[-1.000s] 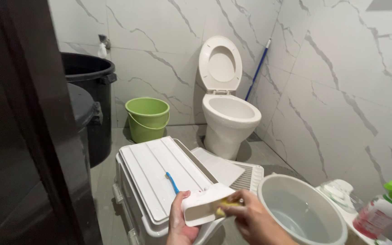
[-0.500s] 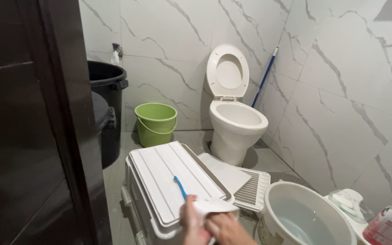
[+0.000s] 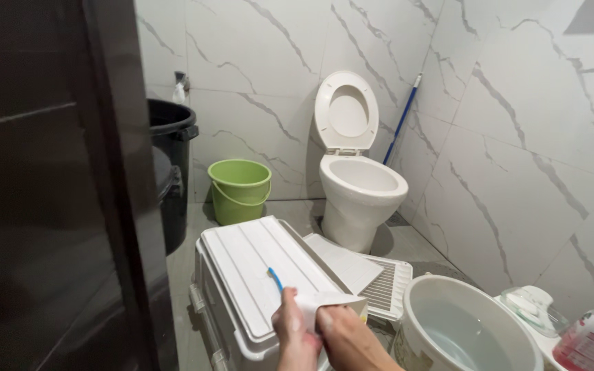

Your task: The person scrubs a white plastic component with a yellow sponge and a blue toothbrush, then rinses it with water from a blue scoop. The person also rinses a clear plastic bin and its lid with the scoop and places them on the floor.

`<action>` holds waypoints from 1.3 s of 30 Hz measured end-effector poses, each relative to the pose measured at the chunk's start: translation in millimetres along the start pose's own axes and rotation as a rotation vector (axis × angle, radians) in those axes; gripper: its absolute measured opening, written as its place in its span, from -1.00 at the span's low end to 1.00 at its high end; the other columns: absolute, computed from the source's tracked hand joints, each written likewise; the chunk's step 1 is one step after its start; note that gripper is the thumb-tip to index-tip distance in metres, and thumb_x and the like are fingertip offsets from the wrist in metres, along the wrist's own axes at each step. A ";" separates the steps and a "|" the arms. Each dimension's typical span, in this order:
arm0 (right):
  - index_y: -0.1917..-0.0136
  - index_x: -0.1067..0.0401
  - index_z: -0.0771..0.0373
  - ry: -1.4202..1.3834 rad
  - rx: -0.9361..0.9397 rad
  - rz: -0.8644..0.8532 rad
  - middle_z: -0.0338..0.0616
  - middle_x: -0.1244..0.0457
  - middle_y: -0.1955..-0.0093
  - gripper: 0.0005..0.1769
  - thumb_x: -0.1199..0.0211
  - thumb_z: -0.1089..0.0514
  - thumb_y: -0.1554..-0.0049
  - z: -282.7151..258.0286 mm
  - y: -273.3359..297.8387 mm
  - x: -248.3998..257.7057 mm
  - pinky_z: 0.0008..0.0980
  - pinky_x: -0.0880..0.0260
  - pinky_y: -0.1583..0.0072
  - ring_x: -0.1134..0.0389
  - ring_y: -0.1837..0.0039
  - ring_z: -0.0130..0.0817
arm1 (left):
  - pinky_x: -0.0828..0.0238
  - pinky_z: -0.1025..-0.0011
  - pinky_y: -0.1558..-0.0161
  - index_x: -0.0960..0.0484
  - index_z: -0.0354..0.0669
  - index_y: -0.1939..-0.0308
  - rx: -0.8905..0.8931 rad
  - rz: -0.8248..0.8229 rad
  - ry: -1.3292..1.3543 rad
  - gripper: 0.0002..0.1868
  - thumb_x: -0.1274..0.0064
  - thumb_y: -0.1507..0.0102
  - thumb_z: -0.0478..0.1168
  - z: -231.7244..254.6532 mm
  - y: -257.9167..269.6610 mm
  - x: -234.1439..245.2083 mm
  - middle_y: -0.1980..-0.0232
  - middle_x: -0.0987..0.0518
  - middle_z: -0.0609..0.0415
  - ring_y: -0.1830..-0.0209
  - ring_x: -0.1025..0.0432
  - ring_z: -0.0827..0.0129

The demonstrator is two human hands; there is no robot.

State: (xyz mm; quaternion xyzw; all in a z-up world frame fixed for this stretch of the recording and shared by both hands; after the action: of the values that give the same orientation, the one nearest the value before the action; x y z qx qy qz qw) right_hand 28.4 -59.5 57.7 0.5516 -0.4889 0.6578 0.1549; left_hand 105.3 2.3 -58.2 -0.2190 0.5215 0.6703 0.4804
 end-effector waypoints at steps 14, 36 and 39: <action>-0.17 -0.38 0.36 -0.184 0.101 0.153 0.22 -0.20 -0.20 -0.35 -0.29 0.43 0.27 -39.5 1.0 59.6 0.01 -0.31 -0.26 -0.26 -0.28 0.18 | -0.46 0.05 0.12 -0.57 -0.23 -0.05 0.203 -0.048 -0.021 -0.46 -0.02 -0.15 0.08 14.8 16.5 -15.5 0.03 -0.63 -0.15 0.10 -0.54 -0.02; -0.10 -0.42 0.37 -0.527 -0.119 -0.505 0.09 -0.38 0.00 -0.58 -0.19 0.31 0.08 -28.0 -17.5 2.8 -0.29 -0.37 -0.14 -0.41 -0.10 -0.09 | -0.44 0.04 0.24 -0.34 -0.17 -0.25 -0.102 0.067 -0.342 -0.32 -0.18 -0.08 -0.15 28.4 26.1 -2.8 0.06 -0.54 -0.17 0.13 -0.47 0.07; -0.23 -0.40 0.35 -0.682 -0.350 -0.547 -0.02 -0.35 0.04 -0.47 -0.22 0.26 0.05 -20.4 -14.0 3.6 -0.36 -0.36 -0.08 -0.36 -0.03 -0.27 | -0.46 0.15 0.26 -0.38 -0.25 -0.19 -0.217 0.007 -0.367 -0.33 -0.27 -0.03 -0.19 41.0 21.8 -10.4 0.10 -0.57 -0.17 0.19 -0.49 0.11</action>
State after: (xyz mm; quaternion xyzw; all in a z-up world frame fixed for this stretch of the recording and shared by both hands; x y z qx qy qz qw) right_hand 25.8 -37.4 69.2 0.8103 -0.4522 0.2818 0.2440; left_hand 99.4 35.4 -24.6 -0.1419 0.3507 0.7529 0.5386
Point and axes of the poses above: each hand's wrist, its own y-axis away from the middle knuckle, its own x-axis out of the back of the hand, z = x × y, the point moved 10 cm from there along -y, towards the middle knuckle
